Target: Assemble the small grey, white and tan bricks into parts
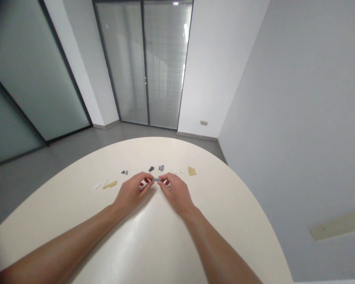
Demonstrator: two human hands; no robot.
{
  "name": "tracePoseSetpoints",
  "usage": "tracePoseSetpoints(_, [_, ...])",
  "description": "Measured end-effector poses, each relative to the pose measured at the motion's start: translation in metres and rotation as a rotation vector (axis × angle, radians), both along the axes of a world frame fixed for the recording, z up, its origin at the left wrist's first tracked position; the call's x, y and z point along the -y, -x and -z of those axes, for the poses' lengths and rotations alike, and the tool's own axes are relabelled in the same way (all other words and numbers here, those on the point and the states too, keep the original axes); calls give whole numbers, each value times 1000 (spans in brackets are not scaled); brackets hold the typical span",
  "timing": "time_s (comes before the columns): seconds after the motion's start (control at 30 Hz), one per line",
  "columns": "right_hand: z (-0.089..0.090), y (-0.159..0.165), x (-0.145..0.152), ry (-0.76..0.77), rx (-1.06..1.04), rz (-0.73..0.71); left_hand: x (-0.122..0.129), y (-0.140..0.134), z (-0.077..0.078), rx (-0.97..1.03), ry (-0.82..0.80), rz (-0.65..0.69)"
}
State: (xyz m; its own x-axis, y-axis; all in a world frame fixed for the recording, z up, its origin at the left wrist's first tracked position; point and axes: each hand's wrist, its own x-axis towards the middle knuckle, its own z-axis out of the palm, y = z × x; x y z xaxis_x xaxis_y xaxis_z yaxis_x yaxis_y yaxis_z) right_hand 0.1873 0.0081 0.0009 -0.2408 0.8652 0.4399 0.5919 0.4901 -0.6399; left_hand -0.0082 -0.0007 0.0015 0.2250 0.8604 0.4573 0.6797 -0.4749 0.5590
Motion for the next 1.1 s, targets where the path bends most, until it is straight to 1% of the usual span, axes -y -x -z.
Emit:
tracePoseSetpoints(0.23, [0,0,0,15,7,5,0,0,0,2,6,-7])
tracePoseSetpoints(0.67, [-1,0,0,-19,-15,-28,1,-1,-3,4,38,-10])
tracePoseSetpoints(1.1, [-4,1,2,-24,-25,-52,3,-2,-5,-7,25,-12])
